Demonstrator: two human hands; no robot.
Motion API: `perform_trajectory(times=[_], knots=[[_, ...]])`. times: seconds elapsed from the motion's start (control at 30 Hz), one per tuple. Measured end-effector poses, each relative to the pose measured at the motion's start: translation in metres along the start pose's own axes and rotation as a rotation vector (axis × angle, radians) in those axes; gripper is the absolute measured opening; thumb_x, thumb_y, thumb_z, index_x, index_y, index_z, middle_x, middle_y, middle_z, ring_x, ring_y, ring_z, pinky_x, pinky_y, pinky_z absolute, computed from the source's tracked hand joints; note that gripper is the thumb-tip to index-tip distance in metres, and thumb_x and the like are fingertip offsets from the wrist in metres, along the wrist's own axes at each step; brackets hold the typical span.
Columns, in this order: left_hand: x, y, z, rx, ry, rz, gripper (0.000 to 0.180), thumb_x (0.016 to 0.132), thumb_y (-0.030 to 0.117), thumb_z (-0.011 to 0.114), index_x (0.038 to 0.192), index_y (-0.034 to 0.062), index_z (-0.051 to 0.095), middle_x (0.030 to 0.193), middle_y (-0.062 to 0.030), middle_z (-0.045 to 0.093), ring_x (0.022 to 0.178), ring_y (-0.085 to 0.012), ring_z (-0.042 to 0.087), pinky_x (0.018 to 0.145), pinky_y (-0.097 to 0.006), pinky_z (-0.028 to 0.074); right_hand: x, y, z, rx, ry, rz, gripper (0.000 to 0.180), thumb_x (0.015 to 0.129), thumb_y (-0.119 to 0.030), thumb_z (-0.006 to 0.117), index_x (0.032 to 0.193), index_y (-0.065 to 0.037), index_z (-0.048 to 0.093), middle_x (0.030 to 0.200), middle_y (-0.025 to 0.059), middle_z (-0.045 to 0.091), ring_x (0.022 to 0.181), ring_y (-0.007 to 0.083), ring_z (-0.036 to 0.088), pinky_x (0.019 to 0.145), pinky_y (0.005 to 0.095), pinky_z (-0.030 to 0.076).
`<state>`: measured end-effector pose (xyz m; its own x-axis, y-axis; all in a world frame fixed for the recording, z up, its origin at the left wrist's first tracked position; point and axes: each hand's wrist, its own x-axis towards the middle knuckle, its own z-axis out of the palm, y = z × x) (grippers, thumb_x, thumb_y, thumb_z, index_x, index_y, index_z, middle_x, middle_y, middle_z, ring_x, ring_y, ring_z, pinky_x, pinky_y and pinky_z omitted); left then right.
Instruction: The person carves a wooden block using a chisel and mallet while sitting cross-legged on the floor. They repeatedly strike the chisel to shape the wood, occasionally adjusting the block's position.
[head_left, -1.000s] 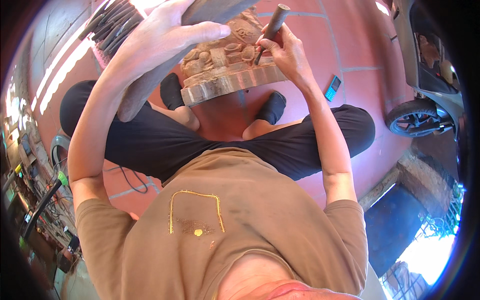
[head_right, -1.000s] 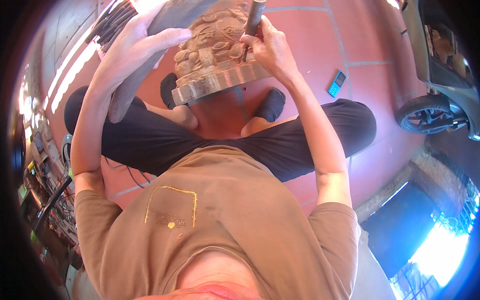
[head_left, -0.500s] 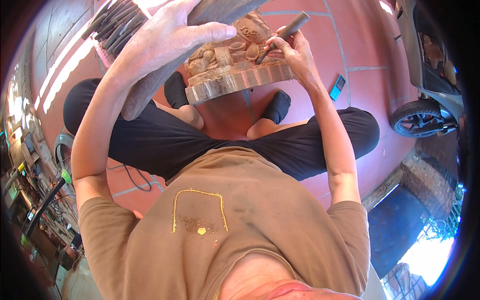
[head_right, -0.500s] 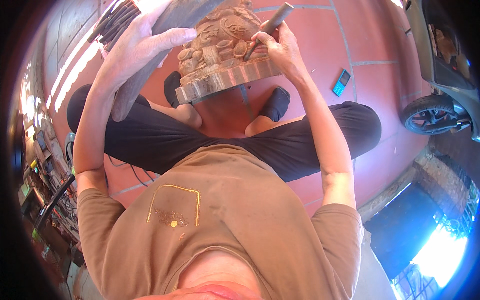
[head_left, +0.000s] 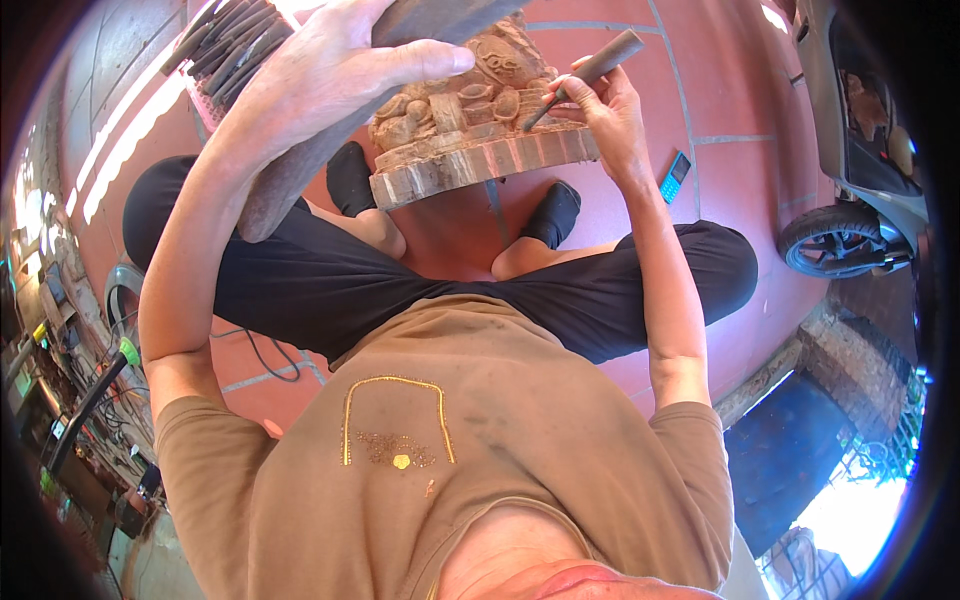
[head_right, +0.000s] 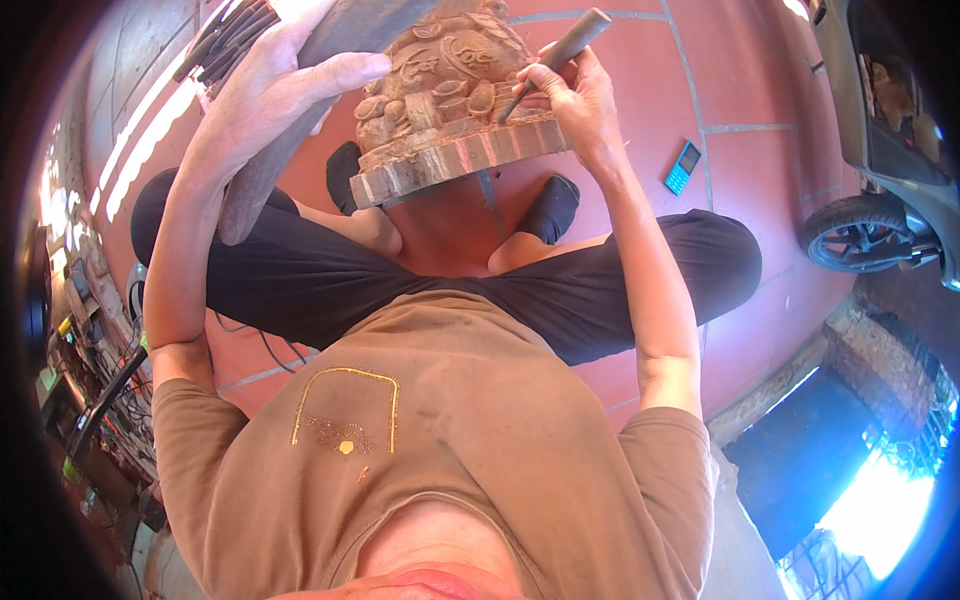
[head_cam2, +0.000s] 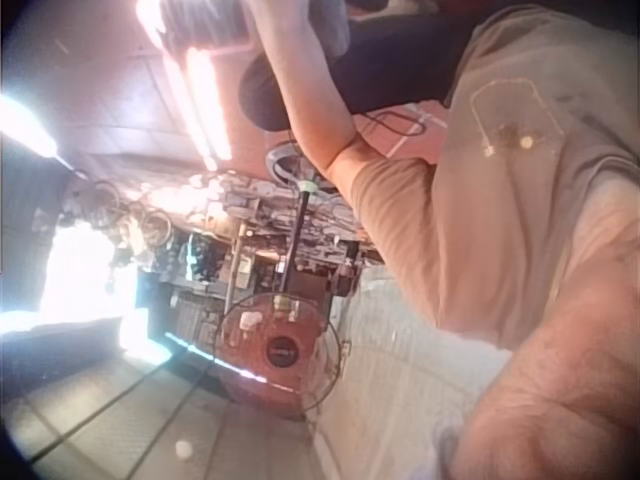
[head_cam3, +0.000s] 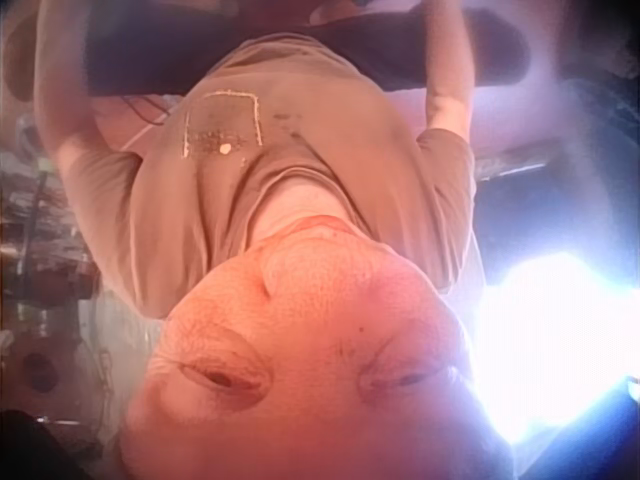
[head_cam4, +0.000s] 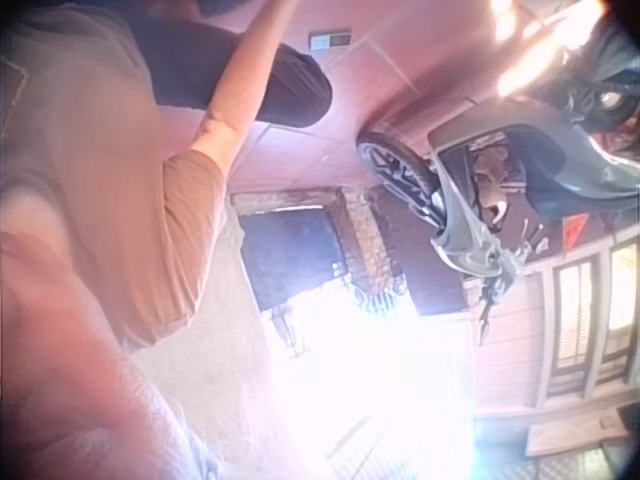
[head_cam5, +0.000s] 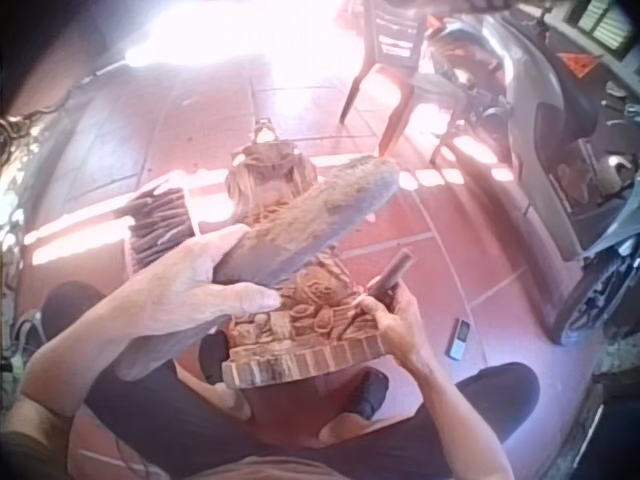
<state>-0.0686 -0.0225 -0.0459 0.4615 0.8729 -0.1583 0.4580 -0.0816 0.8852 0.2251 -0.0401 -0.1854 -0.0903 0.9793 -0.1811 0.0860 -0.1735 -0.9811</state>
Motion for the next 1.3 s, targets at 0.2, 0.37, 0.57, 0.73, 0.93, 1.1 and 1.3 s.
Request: perform_trajectory(times=[0.2, 0.37, 0.57, 0.73, 0.93, 1.1, 1.3], knots=[[0.001, 0.001, 0.003, -0.002, -0.013, -0.038, 0.066, 0.087, 0.026, 0.077, 0.136, -0.0088, 0.051, 0.122, -0.0198, 0.066, 0.113, -0.0217, 0.061, 0.101, -0.034, 0.045, -0.006, 0.0, 0.017, -0.153, 0.014, -0.066, 0.02, 0.099, -0.002, 0.06, 0.117, -0.001, 0.052, 0.097, 0.0102, 0.068, 0.087, 0.0183, 0.071, 0.077, 0.0305, 0.062], [0.001, 0.0, 0.003, -0.024, -0.018, -0.024, 0.066, 0.088, 0.027, 0.077, 0.136, -0.0086, 0.051, 0.122, -0.0198, 0.065, 0.113, -0.0216, 0.061, 0.101, -0.033, 0.045, 0.001, 0.005, 0.009, -0.06, -0.044, 0.005, 0.024, 0.101, -0.007, 0.061, 0.122, -0.002, 0.051, 0.102, 0.013, 0.068, 0.092, 0.0212, 0.071, 0.08, 0.0326, 0.063], [0.003, 0.002, 0.003, -0.024, -0.031, 0.003, 0.065, 0.088, 0.028, 0.076, 0.136, -0.0081, 0.052, 0.121, -0.0192, 0.066, 0.112, -0.0215, 0.062, 0.1, -0.033, 0.046, -0.008, 0.017, 0.005, 0.253, -0.018, 0.105, 0.024, 0.101, -0.011, 0.061, 0.121, -0.003, 0.051, 0.104, 0.0164, 0.068, 0.097, 0.0249, 0.072, 0.082, 0.0368, 0.064], [-0.004, 0.01, 0.003, 0.089, 0.002, 0.054, 0.064, 0.088, 0.027, 0.076, 0.135, -0.0081, 0.053, 0.12, -0.0191, 0.066, 0.112, -0.0218, 0.062, 0.1, -0.033, 0.046, -0.007, -0.009, 0.003, 0.126, -0.002, -0.094, 0.024, 0.101, -0.011, 0.062, 0.121, -0.003, 0.052, 0.107, 0.0163, 0.069, 0.096, 0.0257, 0.072, 0.083, 0.0388, 0.064], [0.002, -0.003, -0.002, -0.005, -0.001, 0.024, 0.065, 0.087, 0.027, 0.077, 0.135, -0.0086, 0.052, 0.12, -0.0203, 0.066, 0.113, -0.023, 0.062, 0.101, -0.034, 0.045, -0.01, -0.008, 0.009, -0.098, -0.021, -0.123, 0.027, 0.095, -0.006, 0.07, 0.117, -0.002, 0.055, 0.101, 0.0082, 0.068, 0.093, 0.0189, 0.071, 0.085, 0.035, 0.062], [0.002, -0.003, 0.0, 0.031, -0.008, 0.028, 0.066, 0.087, 0.027, 0.077, 0.136, -0.0089, 0.052, 0.122, -0.021, 0.066, 0.114, -0.0232, 0.061, 0.102, -0.034, 0.045, -0.014, 0.001, 0.015, -0.191, -0.034, -0.119, 0.027, 0.096, -0.002, 0.066, 0.12, 0.0, 0.055, 0.103, 0.0084, 0.068, 0.094, 0.0181, 0.07, 0.086, 0.0334, 0.061], [0.002, -0.002, 0.003, -0.025, -0.025, 0.051, 0.066, 0.088, 0.026, 0.076, 0.137, -0.0091, 0.051, 0.124, -0.0207, 0.065, 0.116, -0.0228, 0.061, 0.103, -0.034, 0.044, -0.012, 0.007, 0.019, -0.124, 0.03, -0.112, 0.027, 0.096, -0.003, 0.066, 0.12, 0.001, 0.053, 0.103, 0.0112, 0.068, 0.093, 0.0211, 0.071, 0.084, 0.0346, 0.062]])
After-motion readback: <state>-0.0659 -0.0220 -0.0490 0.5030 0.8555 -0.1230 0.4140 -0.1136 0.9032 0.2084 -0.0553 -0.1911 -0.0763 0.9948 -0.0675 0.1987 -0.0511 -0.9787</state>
